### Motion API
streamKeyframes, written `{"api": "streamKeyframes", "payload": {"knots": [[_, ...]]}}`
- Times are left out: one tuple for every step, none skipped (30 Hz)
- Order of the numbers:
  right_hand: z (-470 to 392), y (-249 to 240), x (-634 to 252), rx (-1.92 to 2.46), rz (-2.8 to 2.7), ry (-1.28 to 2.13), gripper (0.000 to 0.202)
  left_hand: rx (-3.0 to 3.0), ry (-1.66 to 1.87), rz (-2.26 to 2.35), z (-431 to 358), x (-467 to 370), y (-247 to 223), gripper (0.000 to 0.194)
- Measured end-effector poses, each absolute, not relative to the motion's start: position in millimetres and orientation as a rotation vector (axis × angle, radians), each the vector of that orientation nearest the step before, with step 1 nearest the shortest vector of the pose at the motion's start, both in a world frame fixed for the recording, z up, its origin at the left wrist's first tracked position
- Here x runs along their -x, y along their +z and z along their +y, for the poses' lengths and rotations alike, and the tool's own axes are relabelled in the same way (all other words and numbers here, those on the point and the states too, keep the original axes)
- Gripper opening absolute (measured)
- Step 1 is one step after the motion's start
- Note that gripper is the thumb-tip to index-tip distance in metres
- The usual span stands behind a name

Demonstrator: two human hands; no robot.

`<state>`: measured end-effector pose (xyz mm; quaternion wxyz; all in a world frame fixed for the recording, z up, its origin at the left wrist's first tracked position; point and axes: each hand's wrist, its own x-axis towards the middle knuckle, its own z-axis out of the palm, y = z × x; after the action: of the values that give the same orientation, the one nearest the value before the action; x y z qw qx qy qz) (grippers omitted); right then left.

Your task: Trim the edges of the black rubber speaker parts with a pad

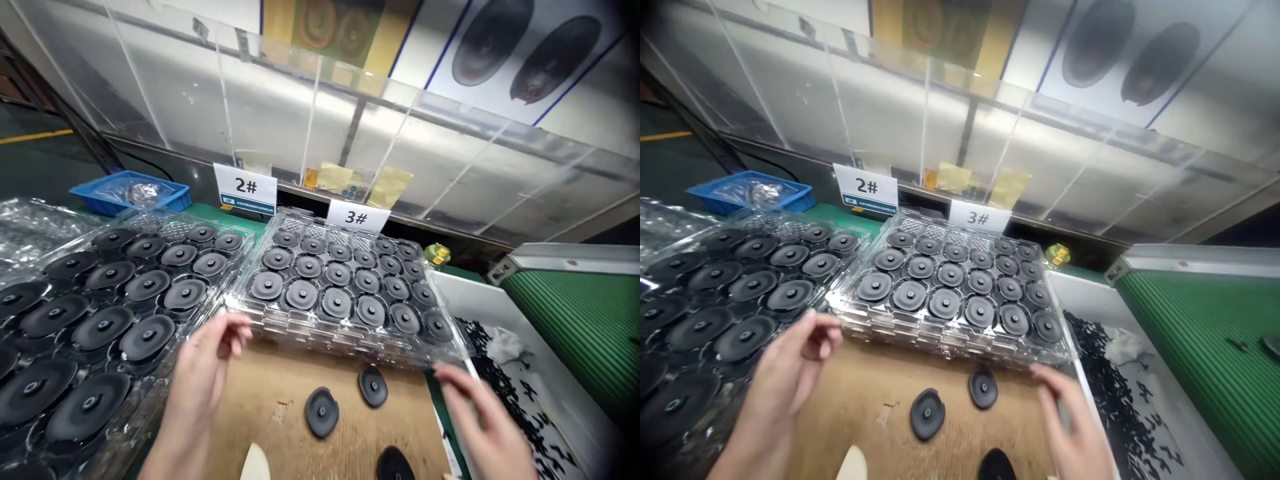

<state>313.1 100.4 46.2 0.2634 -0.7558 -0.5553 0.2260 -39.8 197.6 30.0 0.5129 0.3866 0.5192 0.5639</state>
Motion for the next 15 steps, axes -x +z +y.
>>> {"api": "streamKeyframes", "payload": {"knots": [[114, 53, -330, 2.126, -1.359, 0.215, 0.033, -0.964, 1.470, 1.329, 208, 45, 40, 0.026], [129, 59, -346, 2.210, -1.270, -0.086, 0.035, -1.014, 1.521, 1.398, 220, 49, 47, 0.023], [144, 63, -362, 2.250, -1.215, -0.164, 0.041, -1.067, 1.522, 1.460, 234, 52, 53, 0.024], [159, 65, -377, 2.279, -1.198, -0.152, 0.046, -1.117, 1.496, 1.515, 249, 55, 57, 0.026], [173, 64, -390, 2.316, -1.185, -0.117, 0.049, -1.153, 1.445, 1.569, 263, 58, 59, 0.028], [186, 60, -401, 2.341, -1.186, -0.054, 0.046, -1.179, 1.371, 1.617, 276, 60, 59, 0.030], [196, 55, -410, 2.356, -1.195, 0.007, 0.040, -1.198, 1.294, 1.651, 287, 61, 58, 0.031], [204, 49, -417, 2.364, -1.207, 0.061, 0.035, -1.213, 1.224, 1.670, 295, 62, 56, 0.029], [210, 42, -423, 2.364, -1.221, 0.104, 0.030, -1.226, 1.168, 1.674, 302, 63, 52, 0.027], [214, 34, -426, 2.359, -1.235, 0.136, 0.027, -1.235, 1.132, 1.669, 305, 63, 49, 0.026], [216, 26, -429, 2.353, -1.247, 0.161, 0.026, -1.238, 1.115, 1.658, 307, 62, 45, 0.026], [216, 19, -431, 2.347, -1.258, 0.180, 0.026, -1.236, 1.114, 1.644, 307, 62, 41, 0.027], [216, 13, -433, 2.340, -1.268, 0.192, 0.026, -1.227, 1.126, 1.627, 305, 60, 37, 0.028], [215, 8, -434, 2.328, -1.278, 0.189, 0.027, -1.213, 1.146, 1.607, 302, 59, 34, 0.029], [215, 3, -434, 2.310, -1.290, 0.177, 0.027, -1.198, 1.170, 1.584, 299, 57, 32, 0.030]]}}
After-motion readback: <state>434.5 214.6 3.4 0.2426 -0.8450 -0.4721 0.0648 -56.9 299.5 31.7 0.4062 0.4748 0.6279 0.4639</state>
